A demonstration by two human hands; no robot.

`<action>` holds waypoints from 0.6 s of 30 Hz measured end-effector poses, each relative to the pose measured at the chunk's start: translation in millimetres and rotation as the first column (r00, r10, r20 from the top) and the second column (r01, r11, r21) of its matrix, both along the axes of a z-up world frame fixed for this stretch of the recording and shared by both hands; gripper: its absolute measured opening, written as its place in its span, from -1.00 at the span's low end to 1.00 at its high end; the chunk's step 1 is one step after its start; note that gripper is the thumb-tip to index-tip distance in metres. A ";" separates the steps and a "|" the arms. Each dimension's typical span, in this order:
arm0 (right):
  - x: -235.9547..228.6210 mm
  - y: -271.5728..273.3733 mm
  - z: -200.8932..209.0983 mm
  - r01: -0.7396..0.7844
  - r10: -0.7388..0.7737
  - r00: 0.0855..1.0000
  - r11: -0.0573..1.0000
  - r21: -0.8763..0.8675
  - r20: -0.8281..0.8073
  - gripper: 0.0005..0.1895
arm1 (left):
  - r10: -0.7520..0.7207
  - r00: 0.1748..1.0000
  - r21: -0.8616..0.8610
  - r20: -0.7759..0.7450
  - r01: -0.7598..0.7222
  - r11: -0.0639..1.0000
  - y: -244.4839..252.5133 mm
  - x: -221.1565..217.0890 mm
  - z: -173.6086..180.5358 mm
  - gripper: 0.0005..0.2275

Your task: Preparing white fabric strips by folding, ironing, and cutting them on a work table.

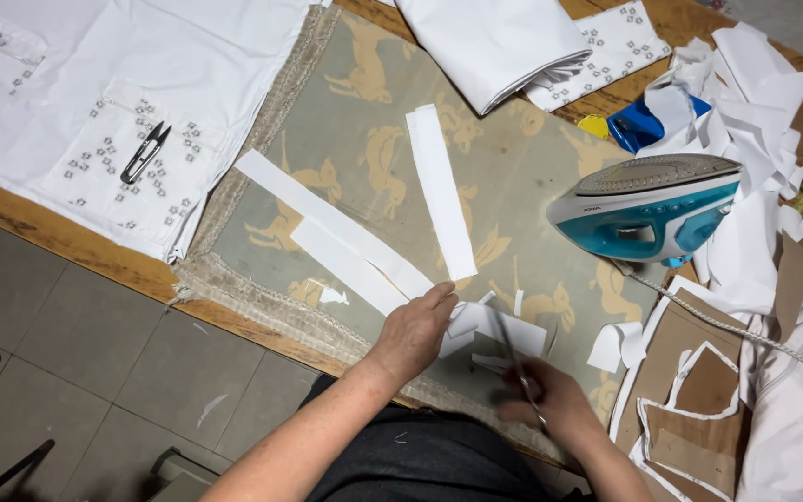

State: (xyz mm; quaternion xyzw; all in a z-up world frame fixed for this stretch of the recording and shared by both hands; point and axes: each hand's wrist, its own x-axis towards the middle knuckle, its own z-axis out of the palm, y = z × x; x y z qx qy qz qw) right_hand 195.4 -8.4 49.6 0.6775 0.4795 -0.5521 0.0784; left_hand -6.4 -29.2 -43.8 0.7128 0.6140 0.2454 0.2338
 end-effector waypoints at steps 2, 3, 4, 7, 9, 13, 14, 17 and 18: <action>-26.1 10.4 9.2 0.008 -0.008 1.000 1.000 -0.011 -0.017 -0.58 | 0.012 1.000 -0.010 0.020 -0.012 1.000 -0.7 1.2 -3.1 -0.70; -40.5 15.8 13.7 0.018 -0.019 0.999 1.000 -0.022 -0.036 -0.72 | 0.022 0.999 -0.019 0.038 -0.021 1.000 -1.0 0.4 -4.4 -0.71; -38.8 15.5 4.5 0.012 -0.013 0.999 1.000 -0.023 -0.038 -0.72 | 0.028 0.999 -0.020 0.036 -0.027 0.999 -1.3 -1.0 -0.6 -0.71; -36.7 17.8 -10.0 0.115 -0.123 0.964 0.992 -0.047 -0.236 -0.86 | 0.026 0.993 -0.060 0.117 -0.019 0.998 0.8 -2.8 8.1 -0.77; -41.6 21.0 -2.8 -0.020 0.017 0.995 0.999 -0.027 -0.101 -0.80 | 0.055 0.980 -0.193 0.190 -0.018 0.981 4.3 -3.4 11.1 -0.83; -35.8 23.2 -16.8 -0.058 0.054 0.988 0.998 -0.023 -0.147 -0.76 | 0.102 0.960 -0.206 0.261 -0.048 0.977 10.2 -3.0 0.0 -0.74; -37.1 24.4 -16.9 -0.060 0.057 0.985 0.998 -0.011 -0.164 -0.80 | 0.151 0.921 -0.212 0.359 -0.078 0.974 12.5 -4.3 4.0 -0.85; -39.5 25.3 -14.9 -0.051 0.049 0.982 0.999 -0.009 -0.184 -0.83 | 0.420 0.733 -0.487 0.535 -0.139 0.862 22.4 -11.9 45.1 -0.85; -39.6 25.1 -13.7 -0.040 0.036 0.982 0.999 -0.017 -0.184 -0.82 | 0.634 0.563 -0.717 0.530 -0.102 0.690 26.2 -14.3 63.6 -0.75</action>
